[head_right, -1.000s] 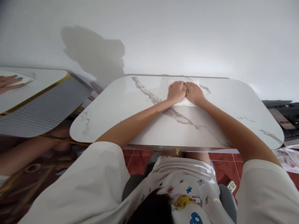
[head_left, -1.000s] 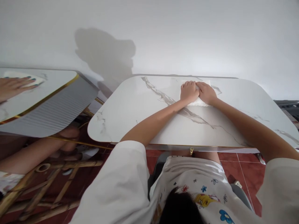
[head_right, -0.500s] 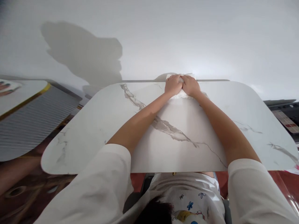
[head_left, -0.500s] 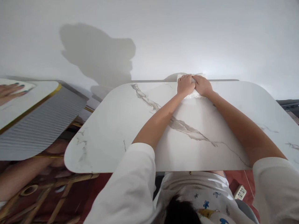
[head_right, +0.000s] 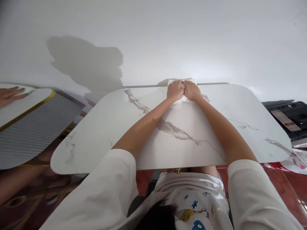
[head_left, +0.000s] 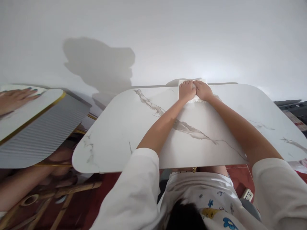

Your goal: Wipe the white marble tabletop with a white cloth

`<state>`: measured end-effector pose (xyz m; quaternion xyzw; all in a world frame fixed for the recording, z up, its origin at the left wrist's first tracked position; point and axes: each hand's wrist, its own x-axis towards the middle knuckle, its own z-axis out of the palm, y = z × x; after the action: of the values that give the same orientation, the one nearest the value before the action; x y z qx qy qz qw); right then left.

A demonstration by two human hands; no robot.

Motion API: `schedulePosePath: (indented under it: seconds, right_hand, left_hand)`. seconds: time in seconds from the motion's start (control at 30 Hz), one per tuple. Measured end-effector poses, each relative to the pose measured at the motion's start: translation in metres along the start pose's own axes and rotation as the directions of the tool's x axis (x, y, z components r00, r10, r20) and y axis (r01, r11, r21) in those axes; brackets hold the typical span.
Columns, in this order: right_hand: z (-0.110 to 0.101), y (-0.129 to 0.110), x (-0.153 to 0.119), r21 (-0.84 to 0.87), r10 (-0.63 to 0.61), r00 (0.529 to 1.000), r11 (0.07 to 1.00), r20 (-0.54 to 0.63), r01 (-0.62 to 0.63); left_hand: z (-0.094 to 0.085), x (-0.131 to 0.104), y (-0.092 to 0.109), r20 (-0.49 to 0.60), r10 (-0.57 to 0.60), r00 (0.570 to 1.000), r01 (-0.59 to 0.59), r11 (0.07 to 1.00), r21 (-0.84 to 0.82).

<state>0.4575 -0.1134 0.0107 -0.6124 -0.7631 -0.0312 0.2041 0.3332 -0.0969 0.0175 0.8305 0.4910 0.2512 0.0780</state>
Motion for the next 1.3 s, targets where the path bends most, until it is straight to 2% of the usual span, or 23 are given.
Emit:
schedulePosePath:
  seconds: [0.47,0.67,0.93,1.1,1.3]
  right_hand:
    - [-0.011,-0.046,-0.079,-0.002,-0.051,0.999,0.999,0.0,0.051]
    - [-0.017,-0.071,-0.124,0.026,-0.111,0.993,0.993,-0.037,0.112]
    - [-0.034,-0.107,-0.184,-0.011,-0.126,0.992,0.992,-0.026,0.126]
    - [-0.041,-0.105,-0.207,0.013,-0.146,0.988,0.989,-0.047,0.147]
    - [-0.058,-0.079,-0.23,0.003,-0.101,0.995,0.995,-0.02,0.101]
  left_hand:
    - [-0.029,-0.093,0.022,0.052,0.018,0.998,-0.023,0.994,0.103]
    - [-0.046,-0.145,0.035,0.072,0.032,0.997,-0.044,0.986,0.162]
    - [-0.064,-0.21,0.053,0.131,-0.024,0.991,-0.001,0.983,0.181]
    - [-0.067,-0.228,0.074,0.152,-0.055,0.987,0.026,0.982,0.187]
    - [-0.057,-0.23,0.105,0.178,-0.007,0.984,-0.022,0.987,0.158]
